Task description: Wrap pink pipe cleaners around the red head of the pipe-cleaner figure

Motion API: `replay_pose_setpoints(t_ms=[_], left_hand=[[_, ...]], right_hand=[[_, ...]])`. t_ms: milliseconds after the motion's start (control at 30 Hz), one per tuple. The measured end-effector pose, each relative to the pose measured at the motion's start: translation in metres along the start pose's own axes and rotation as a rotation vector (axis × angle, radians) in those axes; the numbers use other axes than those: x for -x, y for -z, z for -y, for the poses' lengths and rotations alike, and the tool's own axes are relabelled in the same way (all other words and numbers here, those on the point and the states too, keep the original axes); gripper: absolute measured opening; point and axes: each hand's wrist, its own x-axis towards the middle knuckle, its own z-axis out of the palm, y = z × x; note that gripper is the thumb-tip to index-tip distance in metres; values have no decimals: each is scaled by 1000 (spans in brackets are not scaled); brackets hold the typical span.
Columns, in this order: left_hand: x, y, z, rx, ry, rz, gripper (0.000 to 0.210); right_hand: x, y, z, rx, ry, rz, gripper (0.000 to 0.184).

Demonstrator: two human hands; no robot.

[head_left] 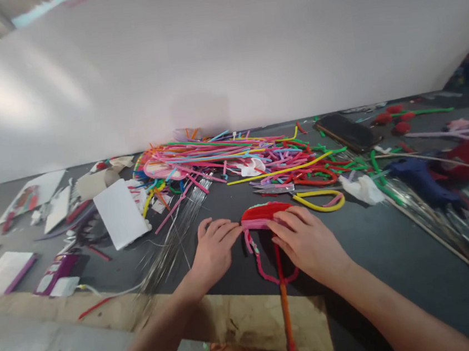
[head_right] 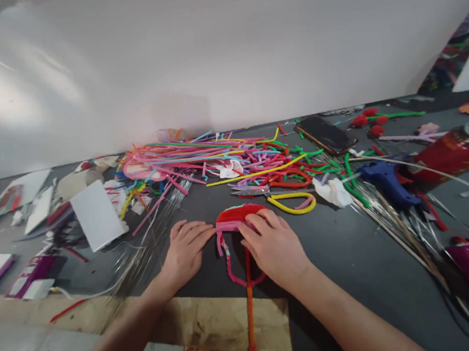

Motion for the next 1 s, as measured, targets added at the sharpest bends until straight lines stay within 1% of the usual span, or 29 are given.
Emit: replay_pose_setpoints(t_ms=[133, 233, 367, 433, 500, 600, 667, 733, 800, 867, 900, 933, 1000], left_hand=[[1, -7, 0, 61, 55, -32, 42], [1, -11, 0, 96, 70, -23, 38], [0, -17, 0, 92, 147, -26, 34], [-1, -18, 0, 100, 191, -33, 32], [-2, -18, -1, 110, 226, -29, 31], [-4, -16, -4, 106, 246, -4, 30], [-7, -15, -7, 96, 250, 16, 29], [-10, -14, -7, 95, 262, 38, 28], [-13, -14, -5, 124, 257, 61, 28], [-15, -14, -1, 205, 257, 63, 29], [-15, -13, 1, 281, 277, 59, 30], [-15, -13, 3, 393, 321, 58, 30], [-13, -11, 6, 735, 482, 76, 34]], right_hand=[[4, -10, -1, 60, 28, 68, 40], [7, -14, 3, 115, 29, 103, 40], [7, -15, 5, 149, 48, 120, 40], [5, -13, 3, 143, 60, 98, 40], [3, -10, 3, 114, 61, 43, 38], [2, -6, 11, 34, 26, -21, 31], [2, -6, 24, -4, -8, 24, 31], [-1, -8, 38, 16, -32, 126, 35], [-7, -11, 50, 83, -53, 223, 34], [-15, -14, 56, 151, -85, 277, 28], [-18, -15, 57, 173, -99, 288, 24], [-20, -15, 56, 182, -112, 286, 22], [-21, -15, 53, 149, -120, 240, 23]])
